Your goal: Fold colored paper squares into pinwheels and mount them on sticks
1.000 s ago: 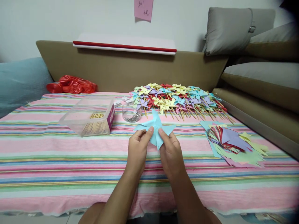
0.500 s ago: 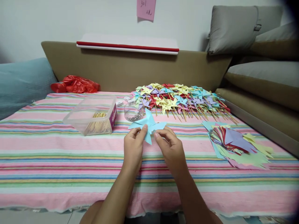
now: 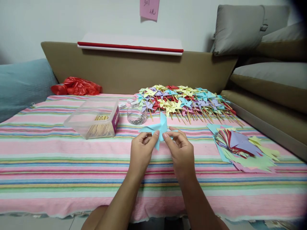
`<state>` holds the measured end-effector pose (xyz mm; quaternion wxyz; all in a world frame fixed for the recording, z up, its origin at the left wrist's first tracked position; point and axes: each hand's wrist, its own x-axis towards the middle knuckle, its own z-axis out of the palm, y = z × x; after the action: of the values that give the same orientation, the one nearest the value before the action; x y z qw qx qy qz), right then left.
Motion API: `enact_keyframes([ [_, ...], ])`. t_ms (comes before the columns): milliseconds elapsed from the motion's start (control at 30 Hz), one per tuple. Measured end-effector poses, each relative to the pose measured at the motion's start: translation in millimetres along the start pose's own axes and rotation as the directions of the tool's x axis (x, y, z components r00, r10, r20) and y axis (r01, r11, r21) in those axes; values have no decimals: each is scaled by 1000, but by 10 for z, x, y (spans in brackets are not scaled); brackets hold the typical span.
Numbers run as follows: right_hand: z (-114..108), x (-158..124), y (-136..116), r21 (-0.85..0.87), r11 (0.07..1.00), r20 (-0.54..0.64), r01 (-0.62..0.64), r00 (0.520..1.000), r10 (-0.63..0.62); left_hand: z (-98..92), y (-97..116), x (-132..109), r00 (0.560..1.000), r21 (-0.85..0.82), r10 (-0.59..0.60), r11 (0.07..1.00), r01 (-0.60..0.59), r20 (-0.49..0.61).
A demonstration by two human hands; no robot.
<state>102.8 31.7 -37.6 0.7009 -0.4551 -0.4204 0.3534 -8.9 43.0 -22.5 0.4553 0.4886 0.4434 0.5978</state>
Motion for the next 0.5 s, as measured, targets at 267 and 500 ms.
enact_keyframes([
  [267,55,-15,3,-27,1000,-45,5,999,-6,14,19,-14,1000,12,16,1000,-16,10],
  [500,75,-14,-16,-38,999,-66,11,998,-13,18,-3,-5,999,27,44,999,-45,32],
])
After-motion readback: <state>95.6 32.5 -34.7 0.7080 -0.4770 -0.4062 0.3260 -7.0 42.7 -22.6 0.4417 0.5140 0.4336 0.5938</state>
